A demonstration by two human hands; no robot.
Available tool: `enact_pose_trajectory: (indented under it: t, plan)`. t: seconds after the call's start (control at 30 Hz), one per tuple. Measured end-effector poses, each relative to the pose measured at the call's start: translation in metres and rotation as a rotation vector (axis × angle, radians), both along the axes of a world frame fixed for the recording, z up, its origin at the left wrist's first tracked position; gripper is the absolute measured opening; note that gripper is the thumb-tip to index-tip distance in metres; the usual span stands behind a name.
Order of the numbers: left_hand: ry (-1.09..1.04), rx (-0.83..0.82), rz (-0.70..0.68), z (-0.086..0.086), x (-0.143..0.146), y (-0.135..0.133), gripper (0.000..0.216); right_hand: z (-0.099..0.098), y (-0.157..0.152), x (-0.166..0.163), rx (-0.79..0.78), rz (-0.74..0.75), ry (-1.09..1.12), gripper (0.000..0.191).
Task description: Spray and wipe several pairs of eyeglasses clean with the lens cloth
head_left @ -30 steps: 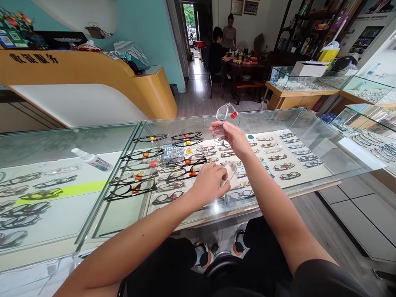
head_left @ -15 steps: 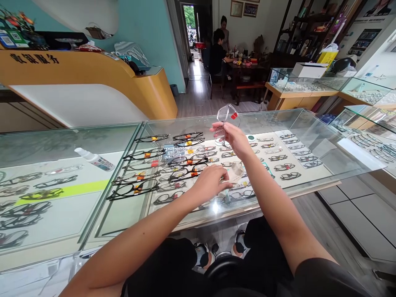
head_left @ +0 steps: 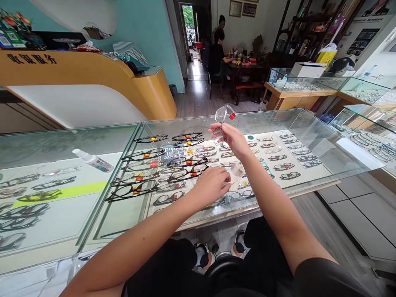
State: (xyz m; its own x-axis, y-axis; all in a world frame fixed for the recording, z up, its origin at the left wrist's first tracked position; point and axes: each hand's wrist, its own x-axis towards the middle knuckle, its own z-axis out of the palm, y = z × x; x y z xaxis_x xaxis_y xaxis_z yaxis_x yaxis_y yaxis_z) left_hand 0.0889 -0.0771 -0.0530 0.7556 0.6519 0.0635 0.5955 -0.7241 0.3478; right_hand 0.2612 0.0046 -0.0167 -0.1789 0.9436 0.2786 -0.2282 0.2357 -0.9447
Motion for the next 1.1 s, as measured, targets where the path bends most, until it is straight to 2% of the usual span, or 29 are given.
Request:
enact_pose_trajectory:
  t: [0.13,0.37,0.47,0.57,0.67,0.77,0.93,1.1]
  plan:
    - [-0.133,-0.111,0.084,0.004,-0.001,0.001,0.016,0.0,-0.001,0.0,0.0,0.001,0.0,0.039]
    - [-0.568,-0.674,0.325,0.005,-0.003,0.013,0.006,0.001,-0.002,0.003,0.016,-0.003,0.008,0.037]
    - [-0.638,-0.939,0.395,0.002,-0.002,0.019,0.027,0.002,-0.002,0.002,0.007,-0.017,-0.006,0.039]
    - [-0.649,-1.091,0.34,0.004,-0.001,0.019,0.046,0.003,-0.002,0.001,0.013,-0.01,0.009,0.038]
    - [-0.563,-1.144,0.249,0.011,-0.004,0.017,0.051,0.003,-0.003,0.001,0.033,0.003,0.035,0.034]
    - [-0.581,-1.098,0.255,0.017,-0.009,0.017,0.046,0.004,-0.004,0.003,0.044,0.001,0.044,0.032]
    - [-0.967,-1.195,0.405,0.025,-0.024,0.029,0.031,0.008,-0.008,0.007,0.048,-0.048,0.016,0.035]
    - [-1.349,-1.142,0.45,0.033,-0.038,0.05,0.016,0.013,-0.013,0.008,0.051,-0.071,0.024,0.034]
